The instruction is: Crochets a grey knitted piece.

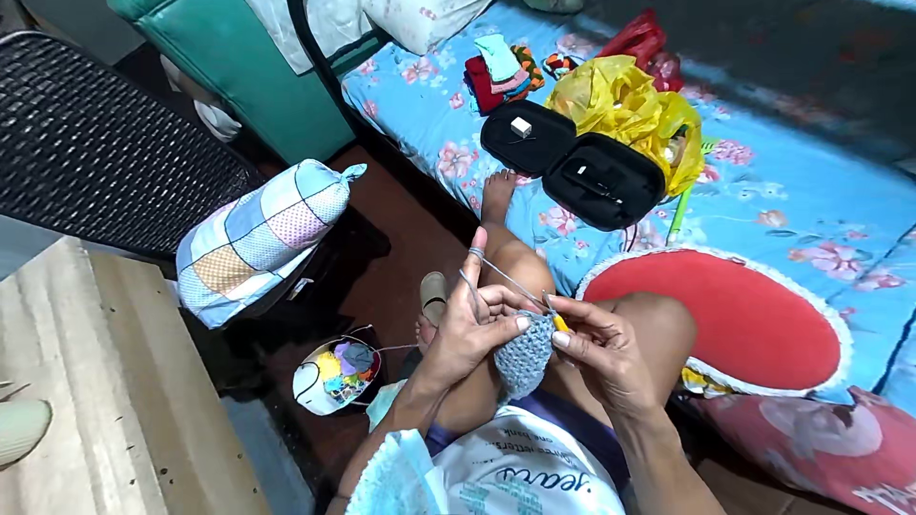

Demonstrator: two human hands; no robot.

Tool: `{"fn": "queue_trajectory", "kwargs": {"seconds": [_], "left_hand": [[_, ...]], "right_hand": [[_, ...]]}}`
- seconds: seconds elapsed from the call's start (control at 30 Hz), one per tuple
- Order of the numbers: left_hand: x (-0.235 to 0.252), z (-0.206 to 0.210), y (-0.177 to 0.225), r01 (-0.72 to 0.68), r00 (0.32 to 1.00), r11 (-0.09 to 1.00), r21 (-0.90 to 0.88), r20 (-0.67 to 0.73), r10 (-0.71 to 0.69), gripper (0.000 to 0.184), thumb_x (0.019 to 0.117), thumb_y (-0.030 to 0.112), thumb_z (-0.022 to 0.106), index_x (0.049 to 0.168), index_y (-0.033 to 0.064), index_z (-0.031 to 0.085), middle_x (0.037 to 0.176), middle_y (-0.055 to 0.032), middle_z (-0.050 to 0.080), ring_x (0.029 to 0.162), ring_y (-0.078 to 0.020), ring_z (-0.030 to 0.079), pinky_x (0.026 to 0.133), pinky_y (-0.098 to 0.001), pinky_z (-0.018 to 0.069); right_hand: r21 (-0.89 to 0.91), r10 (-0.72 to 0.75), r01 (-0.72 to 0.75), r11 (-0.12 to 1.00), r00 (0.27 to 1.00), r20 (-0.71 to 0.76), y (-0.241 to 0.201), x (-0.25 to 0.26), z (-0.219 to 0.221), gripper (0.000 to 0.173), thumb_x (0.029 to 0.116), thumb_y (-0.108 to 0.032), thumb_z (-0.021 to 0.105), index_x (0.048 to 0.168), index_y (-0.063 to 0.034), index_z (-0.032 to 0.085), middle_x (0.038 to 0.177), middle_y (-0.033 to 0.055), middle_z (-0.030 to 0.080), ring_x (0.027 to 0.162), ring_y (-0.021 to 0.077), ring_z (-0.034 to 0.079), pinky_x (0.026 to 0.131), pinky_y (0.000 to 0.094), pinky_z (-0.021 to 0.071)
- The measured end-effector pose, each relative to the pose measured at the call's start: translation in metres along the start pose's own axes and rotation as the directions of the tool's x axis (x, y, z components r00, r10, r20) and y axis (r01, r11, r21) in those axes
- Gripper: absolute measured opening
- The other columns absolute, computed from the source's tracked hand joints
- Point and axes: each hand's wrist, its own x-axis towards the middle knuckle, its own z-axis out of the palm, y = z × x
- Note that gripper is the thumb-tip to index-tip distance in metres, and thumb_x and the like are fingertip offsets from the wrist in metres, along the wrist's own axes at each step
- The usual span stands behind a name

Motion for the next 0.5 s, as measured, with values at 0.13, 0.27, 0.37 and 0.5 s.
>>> {"fn": "queue_trajectory", "kwargs": {"seconds": [0.13,0.27,0.37,0.5], "left_hand": [[-0.003,0.008,0.003,0.017,0.996,0.997,0.075,-0.093,-0.01,0.107,0.0865,-0.011,0.065,0.161,0.0053,-0.01,0.093,-0.0079,0.072,0.085,-0.0134,0.072,0.084,-0.0279,0.0598],[-0.001,0.014,0.002,0.029,0.986,0.999,0.046,-0.167,-0.021,0.101,0.0865,-0.011,0.063,0.162,0.0044,-0.003,0.087,-0.0074,0.071,0.079,-0.0114,0.071,0.079,-0.026,0.0595],[-0.001,0.018,-0.001,0.011,0.979,1.0,0.029,-0.205,-0.005,0.098,0.0866,-0.012,0.062,0.162,0.0036,0.001,0.086,-0.0078,0.071,0.078,-0.012,0.071,0.078,-0.0263,0.0595],[-0.002,0.021,-0.004,-0.008,0.972,0.996,0.092,-0.232,0.029,0.095,0.0866,-0.011,0.062,0.16,-0.0009,0.003,0.088,-0.0075,0.071,0.077,-0.0114,0.071,0.076,-0.0261,0.0597]], "right_hand": [[-0.269,-0.065,0.077,0.96,0.996,0.055,-0.005,-0.001,-0.009,0.03,0.0962,-0.009,0.065,0.124,-0.0077,0.073,0.115,-0.0001,0.07,0.102,0.0048,0.065,0.088,0.0196,0.0555],[-0.501,-0.132,0.198,0.842,0.977,0.165,-0.015,0.002,-0.021,0.029,0.098,-0.008,0.059,0.122,-0.0091,0.074,0.105,-0.0007,0.066,0.098,0.0009,0.06,0.088,0.015,0.0519],[-0.624,-0.164,0.292,0.725,0.953,0.256,-0.021,0.004,-0.03,0.032,0.0983,-0.007,0.055,0.124,-0.0114,0.073,0.099,0.003,0.062,0.09,-0.0009,0.058,0.079,0.0107,0.0494],[-0.787,-0.18,0.367,0.497,0.93,0.32,-0.028,0.003,-0.035,0.039,0.0965,-0.009,0.051,0.126,-0.0214,0.073,0.093,0.0059,0.061,0.075,0.0042,0.056,0.064,0.0182,0.0459]]}}
